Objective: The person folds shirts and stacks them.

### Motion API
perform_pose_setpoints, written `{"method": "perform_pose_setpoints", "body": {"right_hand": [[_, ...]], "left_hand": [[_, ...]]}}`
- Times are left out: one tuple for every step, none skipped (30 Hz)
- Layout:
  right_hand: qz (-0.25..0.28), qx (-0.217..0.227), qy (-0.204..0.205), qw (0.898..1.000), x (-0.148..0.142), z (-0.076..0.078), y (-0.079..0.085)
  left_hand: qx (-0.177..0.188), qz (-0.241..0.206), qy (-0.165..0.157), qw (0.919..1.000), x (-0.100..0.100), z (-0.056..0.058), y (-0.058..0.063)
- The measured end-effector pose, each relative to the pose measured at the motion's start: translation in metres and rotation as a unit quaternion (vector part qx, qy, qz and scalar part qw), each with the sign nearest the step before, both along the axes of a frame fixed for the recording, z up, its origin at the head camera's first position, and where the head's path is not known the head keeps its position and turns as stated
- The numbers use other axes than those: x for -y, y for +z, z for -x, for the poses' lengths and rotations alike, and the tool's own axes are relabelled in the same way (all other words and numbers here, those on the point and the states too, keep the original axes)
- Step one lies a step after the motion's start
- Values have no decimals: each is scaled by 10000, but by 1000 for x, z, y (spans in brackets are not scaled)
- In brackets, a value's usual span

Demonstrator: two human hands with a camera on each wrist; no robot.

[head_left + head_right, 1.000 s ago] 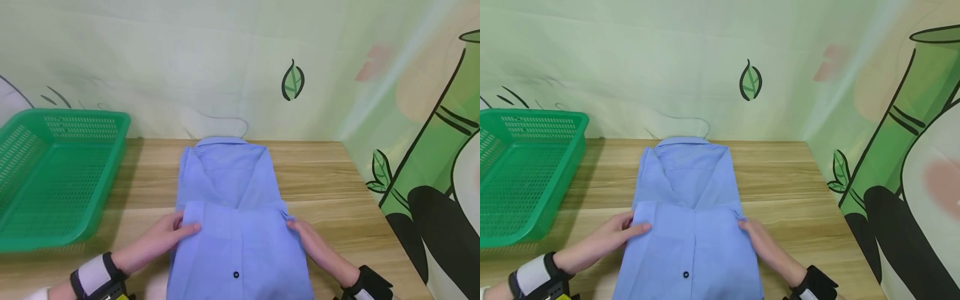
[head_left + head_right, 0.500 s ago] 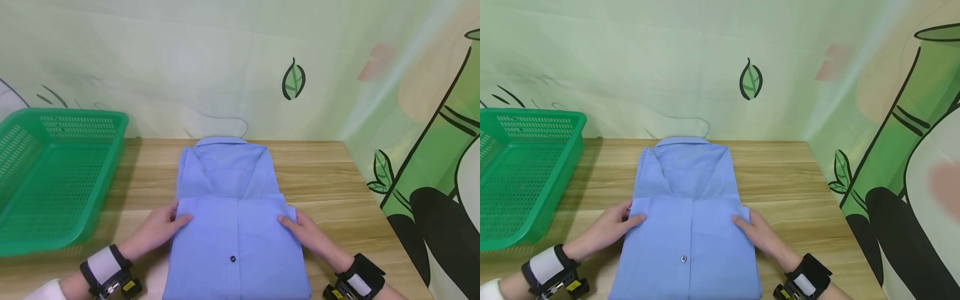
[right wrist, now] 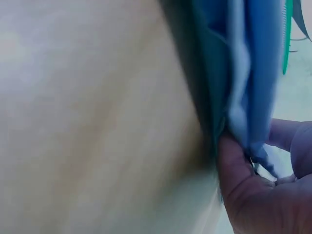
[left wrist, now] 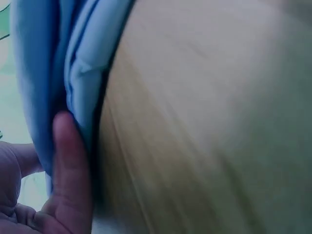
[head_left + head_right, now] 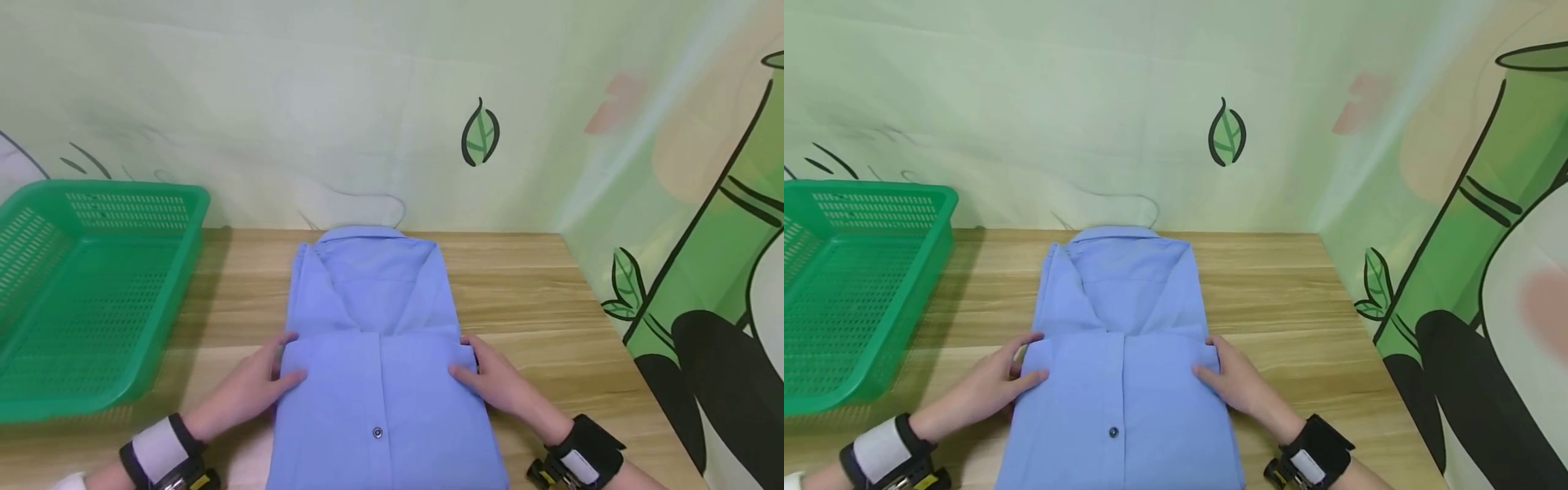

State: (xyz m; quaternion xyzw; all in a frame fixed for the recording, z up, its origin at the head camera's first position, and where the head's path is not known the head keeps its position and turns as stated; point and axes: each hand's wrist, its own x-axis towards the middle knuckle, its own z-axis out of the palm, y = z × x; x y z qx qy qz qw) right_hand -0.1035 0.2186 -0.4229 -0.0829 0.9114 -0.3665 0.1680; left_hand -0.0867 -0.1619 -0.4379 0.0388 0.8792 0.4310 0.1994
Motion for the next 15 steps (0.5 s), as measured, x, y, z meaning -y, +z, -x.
{"method": "perform_pose_setpoints", "body": {"right_hand": [[-79, -93, 45, 9999, 0, 0, 0], [-120, -160, 94, 9998, 0, 0, 0], [-206, -272, 149, 9993, 0, -1, 0], [-369, -473, 222, 9980, 0, -3, 0], [-625, -736, 293, 9949, 0, -5, 1], [-921, -1078, 377, 9892, 0, -7, 2], [-1193, -1474, 503, 9806, 1, -10, 4], [-1408, -1945, 679, 9684, 1, -14, 6], [-1614, -2440, 881, 9522, 1, -19, 8], [-1724, -2865, 1141, 9355, 1, -25, 11], [-1724, -3187, 1482, 9202, 1, -32, 14], [-1599, -3420, 1875, 9068, 1, -38, 16], [-1452, -3520, 2340, 8946, 1, -45, 18], [-1309, -3569, 2795, 8817, 1, -52, 18], [-1221, -3614, 3215, 8667, 2, -57, 16]], "left_hand": [[-32, -13, -4, 10000, 0, -1, 0], [-182, 67, -43, 9998, 0, -2, 1], [-419, 189, -75, 9989, -1, -3, 3], [-803, 392, -138, 9959, -1, -5, 6], [-1287, 646, -227, 9893, -2, -8, 9], [-1856, 897, -364, 9778, -3, -11, 12], [-2426, 1145, -519, 9620, -4, -15, 16], [-2952, 1409, -708, 9423, -4, -19, 20], [-3373, 1559, -970, 9233, -5, -25, 24], [-3700, 1603, -1352, 9050, -6, -31, 28], [-3981, 1564, -1817, 8854, -7, -37, 29], [-4112, 1487, -2331, 8686, -8, -43, 30], [-4169, 1407, -2807, 8530, -9, -49, 29], [-4128, 1386, -3248, 8396, -10, -55, 27], [-4128, 1382, -3612, 8247, -11, -60, 23]]}}
